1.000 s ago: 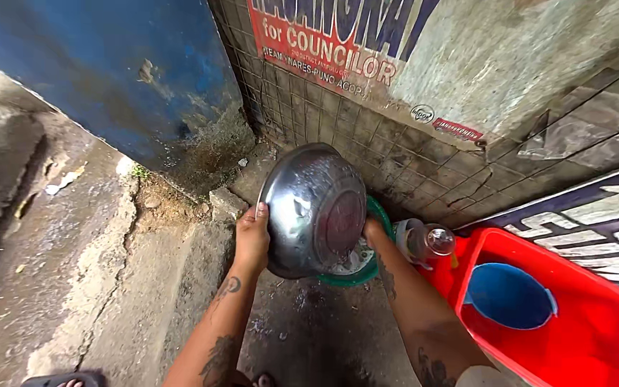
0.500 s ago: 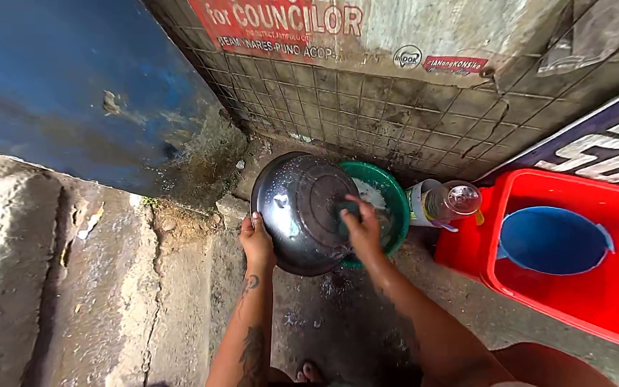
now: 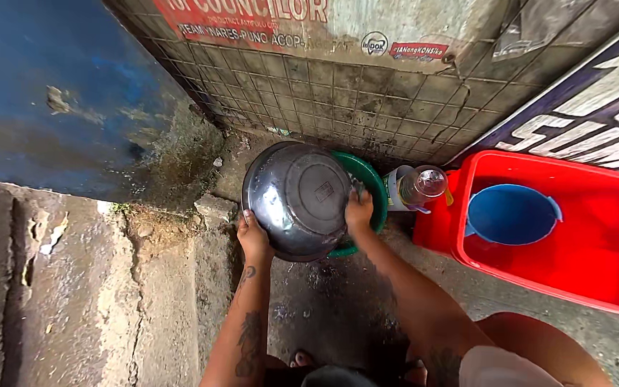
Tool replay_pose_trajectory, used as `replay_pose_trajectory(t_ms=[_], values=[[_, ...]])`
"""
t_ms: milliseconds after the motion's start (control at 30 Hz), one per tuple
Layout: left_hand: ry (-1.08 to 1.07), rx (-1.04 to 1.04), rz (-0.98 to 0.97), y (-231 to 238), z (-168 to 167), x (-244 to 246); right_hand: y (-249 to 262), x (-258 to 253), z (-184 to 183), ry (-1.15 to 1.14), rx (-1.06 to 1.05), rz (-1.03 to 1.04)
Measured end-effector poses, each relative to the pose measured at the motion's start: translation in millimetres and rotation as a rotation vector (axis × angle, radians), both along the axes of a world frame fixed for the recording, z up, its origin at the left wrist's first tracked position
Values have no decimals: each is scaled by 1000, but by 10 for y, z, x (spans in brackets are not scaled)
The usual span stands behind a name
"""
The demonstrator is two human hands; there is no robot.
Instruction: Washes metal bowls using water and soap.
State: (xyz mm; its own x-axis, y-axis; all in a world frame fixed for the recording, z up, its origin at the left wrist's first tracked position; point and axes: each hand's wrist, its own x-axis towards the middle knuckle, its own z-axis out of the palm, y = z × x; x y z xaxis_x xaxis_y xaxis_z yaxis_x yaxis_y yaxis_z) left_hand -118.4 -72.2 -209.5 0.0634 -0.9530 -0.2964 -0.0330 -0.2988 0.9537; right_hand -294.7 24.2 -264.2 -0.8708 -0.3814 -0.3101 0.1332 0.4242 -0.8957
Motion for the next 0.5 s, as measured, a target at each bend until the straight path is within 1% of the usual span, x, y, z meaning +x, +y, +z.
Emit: replay_pose_trajectory(t_ms=[67, 133, 200, 267, 333, 367, 433, 500], values=[[-12, -13, -1, 34, -14, -45, 180, 462, 29, 175, -116, 43], [-43, -27, -41, 68, 22, -73, 123, 800, 98, 377, -279, 98], [-92, -56, -96, 99, 115, -86, -74, 864, 280, 501, -411, 152], [-107, -78, -149, 151, 256, -92, -337, 617, 449, 559, -441, 252], [-65, -118, -178, 208, 432, -76, -577, 167, 658, 499, -347, 350], [-26, -142, -184, 233, 531, -57, -660, -73, 749, 417, -282, 340], [45, -186, -173, 270, 713, -5, -729, -483, 868, 207, -122, 214], [112, -207, -123, 273, 831, 60, -678, -711, 806, 60, 37, 122]])
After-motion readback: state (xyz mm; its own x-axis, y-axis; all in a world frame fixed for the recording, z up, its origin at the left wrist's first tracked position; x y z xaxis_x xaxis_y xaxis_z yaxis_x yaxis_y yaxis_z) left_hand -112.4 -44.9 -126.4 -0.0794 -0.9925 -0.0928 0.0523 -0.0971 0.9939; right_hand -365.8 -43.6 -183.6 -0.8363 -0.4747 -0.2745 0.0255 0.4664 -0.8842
